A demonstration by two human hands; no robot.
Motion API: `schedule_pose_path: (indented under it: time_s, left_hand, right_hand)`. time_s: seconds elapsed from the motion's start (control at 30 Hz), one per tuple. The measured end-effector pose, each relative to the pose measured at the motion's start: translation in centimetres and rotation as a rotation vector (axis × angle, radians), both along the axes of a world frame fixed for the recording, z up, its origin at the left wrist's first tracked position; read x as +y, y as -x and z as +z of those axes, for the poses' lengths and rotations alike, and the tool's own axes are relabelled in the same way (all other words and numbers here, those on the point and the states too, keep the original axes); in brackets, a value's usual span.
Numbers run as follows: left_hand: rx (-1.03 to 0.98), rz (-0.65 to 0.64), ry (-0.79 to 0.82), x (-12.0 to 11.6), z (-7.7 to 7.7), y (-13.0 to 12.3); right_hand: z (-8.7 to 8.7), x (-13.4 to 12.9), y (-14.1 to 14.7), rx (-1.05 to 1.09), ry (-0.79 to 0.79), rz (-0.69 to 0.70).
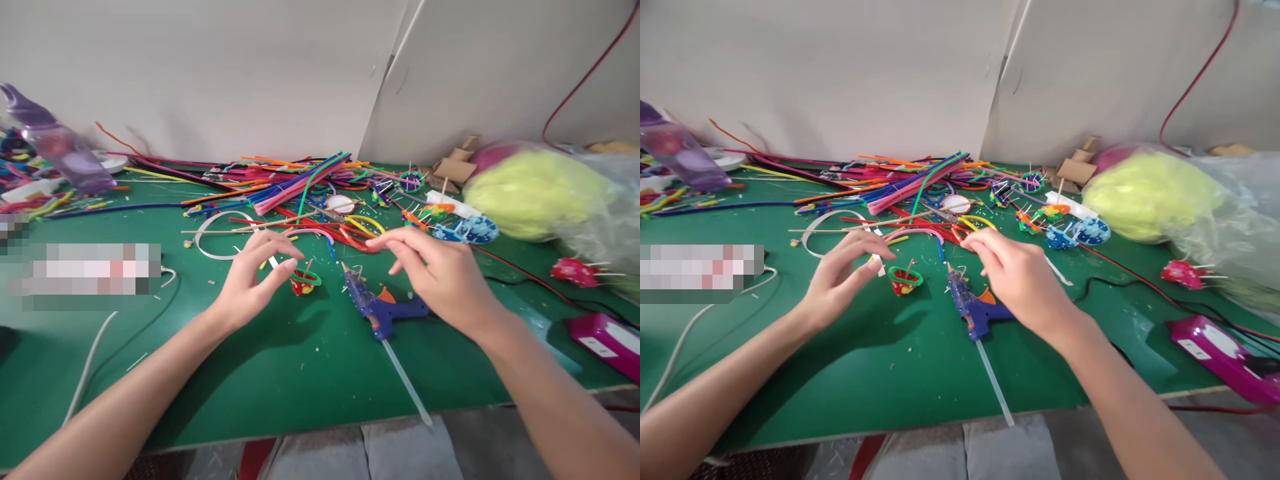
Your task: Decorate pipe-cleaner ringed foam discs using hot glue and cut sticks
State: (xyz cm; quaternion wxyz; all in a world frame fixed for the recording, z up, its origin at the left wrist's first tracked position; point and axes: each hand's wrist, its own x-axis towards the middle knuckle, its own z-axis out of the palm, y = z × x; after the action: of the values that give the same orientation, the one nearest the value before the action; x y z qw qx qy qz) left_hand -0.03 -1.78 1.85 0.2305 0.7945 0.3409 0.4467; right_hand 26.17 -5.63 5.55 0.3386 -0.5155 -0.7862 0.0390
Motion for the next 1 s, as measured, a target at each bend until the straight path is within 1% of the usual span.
schedule_pose_path:
  time_s: [0.07, 0.13, 0.2, 0.23, 0.27, 0.33, 0.43, 0.5, 0.6, 0.67, 0.73, 0.77, 0.83, 0.87, 0.9, 0.93, 1.0]
  left_hand:
    - [0.105, -0.073, -0.024, 0.6, -0.1, 0.7]
    - [0.221, -0.185, 0.016, 1.4, -0.3, 1.4]
    - [0.269, -0.251, 0.070, 2.2, -0.6, 2.0]
    - [0.279, -0.298, 0.090, 2.6, -0.8, 2.2]
    - [0.264, -0.317, 0.095, 2.8, -1.0, 2.3]
    - [0.254, -0.307, 0.104, 3.2, -1.4, 2.4]
    - [0.208, -0.254, 0.128, 3.3, -2.0, 2.0]
    - [0.167, -0.188, 0.195, 3.1, -2.2, 1.7]
    - [0.093, -0.103, 0.334, 2.8, -2.2, 1.1]
    - [0.011, -0.077, 0.425, 2.6, -2.0, 0.8]
    - [-0.067, -0.054, 0.511, 2.5, -1.8, 0.5]
    - [-0.102, -0.047, 0.538, 2.4, -1.7, 0.4]
    - [-0.146, -0.052, 0.575, 2.3, -1.5, 0.2]
    - [-0.159, -0.060, 0.588, 2.3, -1.5, 0.2]
    - [-0.167, -0.068, 0.600, 2.3, -1.4, 0.1]
    - [-0.174, -0.073, 0.610, 2.2, -1.4, 0.1]
    - [-0.186, -0.072, 0.623, 2.2, -1.4, 0.0]
  right_hand:
    - [-0.3, -0.3, -2.5, -0.026, 0.210, 0.026]
    - [-1.1, -0.8, -4.4, -0.111, 0.412, 0.099]
    - [-2.2, -1.3, -5.5, -0.191, 0.488, 0.173]
    - [-2.8, -1.6, -5.8, -0.218, 0.487, 0.207]
    - [-3.3, -1.8, -5.9, -0.241, 0.468, 0.233]
    - [-4.1, -1.9, -5.7, -0.288, 0.405, 0.266]
    - [-4.7, -1.8, -5.3, -0.333, 0.327, 0.285]
    - [-4.5, -1.4, -5.1, -0.307, 0.314, 0.284]
    - [-3.3, -0.5, -5.3, -0.160, 0.346, 0.254]
    - [-2.3, 0.2, -5.3, 0.010, 0.447, 0.258]
    - [-1.4, 0.9, -5.1, 0.248, 0.604, 0.341]
    - [-1.3, 1.2, -5.0, 0.380, 0.668, 0.421]
    - [-1.5, 1.8, -4.5, 0.619, 0.719, 0.615]
    - [-1.9, 2.0, -4.2, 0.695, 0.727, 0.690]
    - [-2.4, 2.1, -4.0, 0.744, 0.738, 0.728]
    - [-2.9, 2.2, -3.8, 0.772, 0.756, 0.739]
    - [-3.8, 2.2, -3.6, 0.789, 0.811, 0.731]
